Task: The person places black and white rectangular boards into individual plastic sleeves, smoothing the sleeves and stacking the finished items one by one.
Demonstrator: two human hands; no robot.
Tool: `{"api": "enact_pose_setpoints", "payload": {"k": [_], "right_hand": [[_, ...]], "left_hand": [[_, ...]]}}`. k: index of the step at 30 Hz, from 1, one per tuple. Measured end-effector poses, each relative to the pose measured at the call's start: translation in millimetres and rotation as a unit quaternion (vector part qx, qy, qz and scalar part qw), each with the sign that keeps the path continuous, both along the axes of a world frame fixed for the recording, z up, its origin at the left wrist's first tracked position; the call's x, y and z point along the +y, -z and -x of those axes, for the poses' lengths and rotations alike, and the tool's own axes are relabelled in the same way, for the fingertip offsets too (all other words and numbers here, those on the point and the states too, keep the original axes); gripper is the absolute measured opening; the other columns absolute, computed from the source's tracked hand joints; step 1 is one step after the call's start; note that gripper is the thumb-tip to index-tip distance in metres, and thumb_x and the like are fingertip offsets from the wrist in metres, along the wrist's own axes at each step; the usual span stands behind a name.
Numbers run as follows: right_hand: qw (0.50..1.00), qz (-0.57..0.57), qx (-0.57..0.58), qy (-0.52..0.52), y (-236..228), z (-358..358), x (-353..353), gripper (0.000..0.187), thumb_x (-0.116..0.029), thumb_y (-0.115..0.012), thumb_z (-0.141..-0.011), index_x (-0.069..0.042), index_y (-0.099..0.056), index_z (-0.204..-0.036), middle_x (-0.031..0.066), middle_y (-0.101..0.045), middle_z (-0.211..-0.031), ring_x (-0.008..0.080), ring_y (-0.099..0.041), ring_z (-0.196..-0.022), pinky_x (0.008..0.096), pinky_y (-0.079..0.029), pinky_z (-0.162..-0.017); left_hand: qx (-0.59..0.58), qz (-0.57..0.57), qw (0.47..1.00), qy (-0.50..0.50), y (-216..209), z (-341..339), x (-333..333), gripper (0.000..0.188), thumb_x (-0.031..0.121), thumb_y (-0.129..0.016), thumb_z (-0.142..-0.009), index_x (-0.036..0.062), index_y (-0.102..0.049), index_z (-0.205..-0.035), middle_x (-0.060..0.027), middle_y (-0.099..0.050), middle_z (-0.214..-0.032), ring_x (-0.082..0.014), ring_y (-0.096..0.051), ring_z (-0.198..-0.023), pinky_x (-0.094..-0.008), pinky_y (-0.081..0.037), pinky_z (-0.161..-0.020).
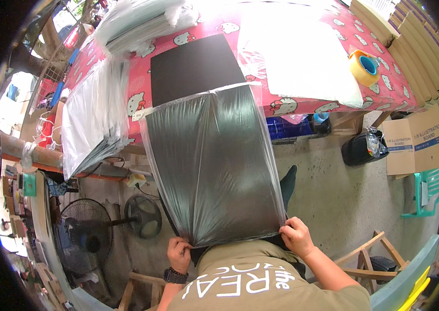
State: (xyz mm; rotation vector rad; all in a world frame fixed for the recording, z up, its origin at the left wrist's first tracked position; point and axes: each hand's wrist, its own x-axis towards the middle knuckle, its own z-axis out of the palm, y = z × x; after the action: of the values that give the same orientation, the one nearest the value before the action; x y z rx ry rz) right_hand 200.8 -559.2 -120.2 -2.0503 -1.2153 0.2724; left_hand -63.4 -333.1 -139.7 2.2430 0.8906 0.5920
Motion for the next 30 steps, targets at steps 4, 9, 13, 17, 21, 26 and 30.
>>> {"api": "enact_pose_setpoints", "payload": {"k": [4, 9, 13, 17, 21, 26, 30], "right_hand": [[0.985, 0.067, 0.149, -0.052, -11.3, -10.0, -8.2, 0.012, 0.001, -0.057, -0.057, -0.004, -0.055, -0.068, 0.0104, -0.051, -0.073, 0.0257, -0.052, -0.069, 0.0309, -0.045, -0.06], [0.94, -0.096, 0.315, 0.088, -22.9, -47.1, 27.9, 0.014, -0.01, -0.058, -0.07, -0.003, -0.057, -0.083, 0.0076, -0.056, -0.087, 0.019, -0.053, -0.082, 0.0302, -0.043, -0.074], [0.859, -0.158, 0.465, 0.143, -20.9, -43.4, 67.7, 0.025, -0.017, -0.061, -0.076, -0.001, -0.056, -0.095, 0.006, -0.056, -0.095, 0.014, -0.051, -0.09, 0.0293, -0.041, -0.079], [0.918, 0.1, 0.383, 0.007, -11.2, -33.2, 48.1, 0.031, -0.018, -0.066, -0.074, -0.001, -0.055, -0.098, 0.0033, -0.059, -0.084, 0.0077, -0.05, -0.075, 0.0247, -0.042, -0.072], [0.894, 0.075, 0.441, -0.002, 1.2, -24.3, 13.7, 0.024, -0.013, -0.061, -0.078, -0.002, -0.055, -0.098, 0.0013, -0.059, -0.077, 0.0071, -0.047, -0.069, 0.0243, -0.042, -0.066], [0.914, 0.132, 0.383, 0.01, -28.8, -22.9, 27.2, 0.017, -0.014, -0.055, -0.083, -0.003, -0.054, -0.096, 0.0044, -0.059, -0.072, 0.0097, -0.053, -0.059, 0.0227, -0.044, -0.055], [0.834, 0.011, 0.55, 0.047, -36.8, -21.5, 53.9, 0.017, -0.016, -0.049, -0.086, -0.001, -0.051, -0.094, 0.0091, -0.059, -0.069, 0.0115, -0.054, -0.048, 0.0214, -0.042, -0.042]], "left_hand": [[-0.026, 0.038, 0.999, 0.011, -3.3, 0.8, 6.0, 0.015, -0.004, -0.056, -0.058, 0.0038, -0.057, -0.071, -0.0106, -0.053, -0.079, -0.0249, -0.054, -0.079, -0.0315, -0.044, -0.068], [-0.28, 0.229, 0.928, -0.087, -11.7, -37.0, 33.9, 0.033, 0.01, -0.057, -0.074, -0.001, -0.046, -0.104, -0.0115, -0.047, -0.107, -0.0189, -0.048, -0.098, -0.0285, -0.039, -0.081], [-0.205, 0.397, 0.891, -0.079, -10.2, -64.8, 53.3, 0.047, 0.017, -0.058, -0.079, -0.0032, -0.039, -0.117, -0.0123, -0.047, -0.113, -0.0158, -0.046, -0.1, -0.0275, -0.038, -0.083], [0.025, 0.262, 0.964, -0.036, -15.0, -48.5, 39.0, 0.032, 0.023, -0.066, -0.073, -0.0057, -0.055, -0.078, -0.0047, -0.06, -0.069, -0.0156, -0.055, -0.065, -0.0293, -0.044, -0.059], [0.054, 0.406, 0.912, 0.0, -13.1, -21.6, 16.7, 0.022, 0.019, -0.064, -0.076, -0.0017, -0.055, -0.074, -0.0093, -0.061, -0.067, -0.0109, -0.056, -0.058, -0.0247, -0.044, -0.052], [-0.013, 0.466, 0.884, -0.021, -19.9, -13.9, 21.4, 0.026, 0.021, -0.064, -0.077, -0.0014, -0.052, -0.071, -0.0079, -0.058, -0.062, -0.0122, -0.053, -0.048, -0.0242, -0.042, -0.044], [-0.17, 0.472, 0.86, -0.089, -40.8, -31.5, 49.4, 0.019, 0.015, -0.063, -0.077, -0.0008, -0.054, -0.081, -0.0058, -0.058, -0.064, -0.0101, -0.053, -0.048, -0.0193, -0.04, -0.041]]}}
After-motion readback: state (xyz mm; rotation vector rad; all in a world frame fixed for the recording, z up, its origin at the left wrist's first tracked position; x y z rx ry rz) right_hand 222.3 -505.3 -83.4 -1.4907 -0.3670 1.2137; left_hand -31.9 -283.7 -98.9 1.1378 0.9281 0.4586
